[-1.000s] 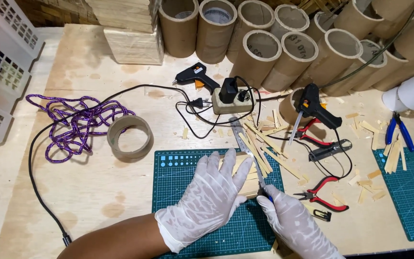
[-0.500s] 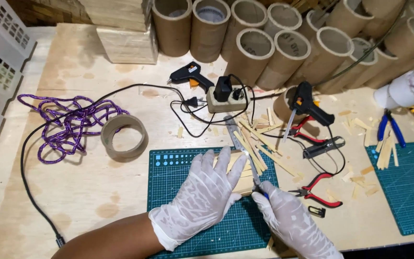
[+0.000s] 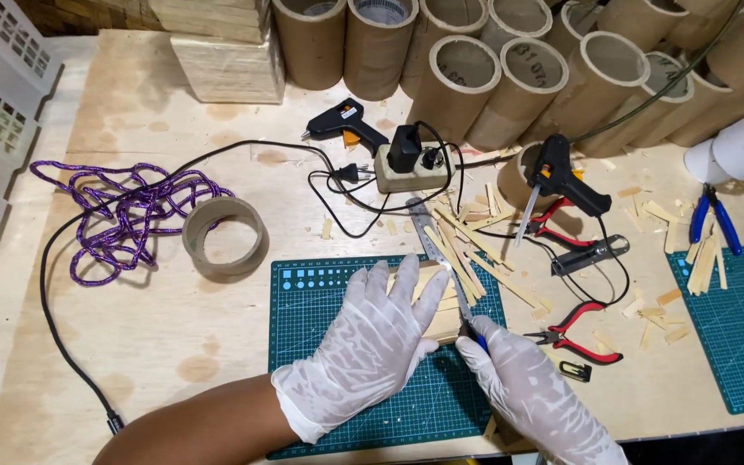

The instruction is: Gluing small wooden sticks onto a cardboard base to create a decorative item.

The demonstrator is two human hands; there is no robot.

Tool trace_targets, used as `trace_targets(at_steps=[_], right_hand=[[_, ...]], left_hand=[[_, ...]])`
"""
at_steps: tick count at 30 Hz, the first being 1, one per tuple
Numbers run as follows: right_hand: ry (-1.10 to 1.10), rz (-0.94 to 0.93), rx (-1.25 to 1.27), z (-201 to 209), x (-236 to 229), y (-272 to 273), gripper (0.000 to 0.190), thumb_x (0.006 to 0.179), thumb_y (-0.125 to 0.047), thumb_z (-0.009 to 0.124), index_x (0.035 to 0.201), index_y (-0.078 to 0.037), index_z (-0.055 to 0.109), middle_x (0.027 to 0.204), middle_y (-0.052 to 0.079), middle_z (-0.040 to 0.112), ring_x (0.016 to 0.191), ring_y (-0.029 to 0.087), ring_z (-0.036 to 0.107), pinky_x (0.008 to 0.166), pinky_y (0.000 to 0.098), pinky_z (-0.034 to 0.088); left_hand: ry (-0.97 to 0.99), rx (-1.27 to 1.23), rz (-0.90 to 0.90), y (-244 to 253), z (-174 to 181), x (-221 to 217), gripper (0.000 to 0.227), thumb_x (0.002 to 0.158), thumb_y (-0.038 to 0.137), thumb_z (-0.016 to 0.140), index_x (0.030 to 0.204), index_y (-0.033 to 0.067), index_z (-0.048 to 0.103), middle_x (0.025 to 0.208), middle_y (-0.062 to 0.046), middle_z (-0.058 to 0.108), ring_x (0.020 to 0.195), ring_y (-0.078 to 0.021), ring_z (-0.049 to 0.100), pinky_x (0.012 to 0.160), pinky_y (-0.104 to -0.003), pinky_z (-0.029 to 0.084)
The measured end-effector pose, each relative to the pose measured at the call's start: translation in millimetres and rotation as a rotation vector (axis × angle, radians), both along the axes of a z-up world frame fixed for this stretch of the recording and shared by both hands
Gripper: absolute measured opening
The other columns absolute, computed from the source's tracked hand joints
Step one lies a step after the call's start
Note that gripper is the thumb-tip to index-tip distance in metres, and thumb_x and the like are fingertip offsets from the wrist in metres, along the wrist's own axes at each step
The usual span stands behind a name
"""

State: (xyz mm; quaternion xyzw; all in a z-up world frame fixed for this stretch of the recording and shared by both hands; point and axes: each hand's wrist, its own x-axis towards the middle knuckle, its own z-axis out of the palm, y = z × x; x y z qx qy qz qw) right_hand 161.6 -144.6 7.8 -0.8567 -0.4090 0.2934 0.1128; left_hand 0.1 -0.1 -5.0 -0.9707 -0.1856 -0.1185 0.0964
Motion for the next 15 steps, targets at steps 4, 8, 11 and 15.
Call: trace_targets(at_steps=[4,8,11,15], right_hand=[[0.075,-0.027,-0.015,-4.4,3.3,-0.2,0.059,0.094,-0.053,0.052,0.146,-0.023,0.055,0.139,0.006,0.069,0.131,0.027,0.064,0.115,0.0399,0.046],[0.087,-0.018,0.037,-8.7,8.5,-11.4,0.059,0.093,-0.050,0.057,0.148,-0.029,0.055,0.143,0.003,0.066,0.136,0.021,0.059,0.118,0.0358,0.040],[0.168,-0.032,-0.070,-2.3,8.9,-6.5,0.062,0.094,-0.052,0.050,0.153,-0.032,0.049,0.152,-0.002,0.059,0.142,0.018,0.053,0.122,0.0348,0.035],[0.085,-0.014,-0.036,-14.8,7.5,-5.3,0.059,0.095,-0.053,0.051,0.147,-0.026,0.054,0.140,0.004,0.067,0.132,0.026,0.062,0.116,0.0393,0.043]], left_hand=[[0.015,0.006,0.003,0.7,-0.7,1.1,0.099,0.084,0.080,0.057,0.158,0.0182,0.034,0.146,-0.019,0.050,0.113,-0.0395,0.060,0.091,-0.050,0.048],[0.018,-0.008,-0.004,0.6,0.0,0.1,0.099,0.085,0.078,0.057,0.159,0.0177,0.034,0.146,-0.019,0.051,0.112,-0.0397,0.060,0.093,-0.051,0.048],[0.042,-0.002,-0.007,0.2,0.8,0.6,0.099,0.086,0.079,0.054,0.161,0.0180,0.031,0.148,-0.019,0.051,0.116,-0.0397,0.060,0.095,-0.051,0.047],[0.021,-0.001,0.010,-1.8,-1.3,0.8,0.101,0.083,0.080,0.057,0.160,0.0190,0.033,0.148,-0.018,0.051,0.116,-0.0394,0.060,0.095,-0.051,0.047]])
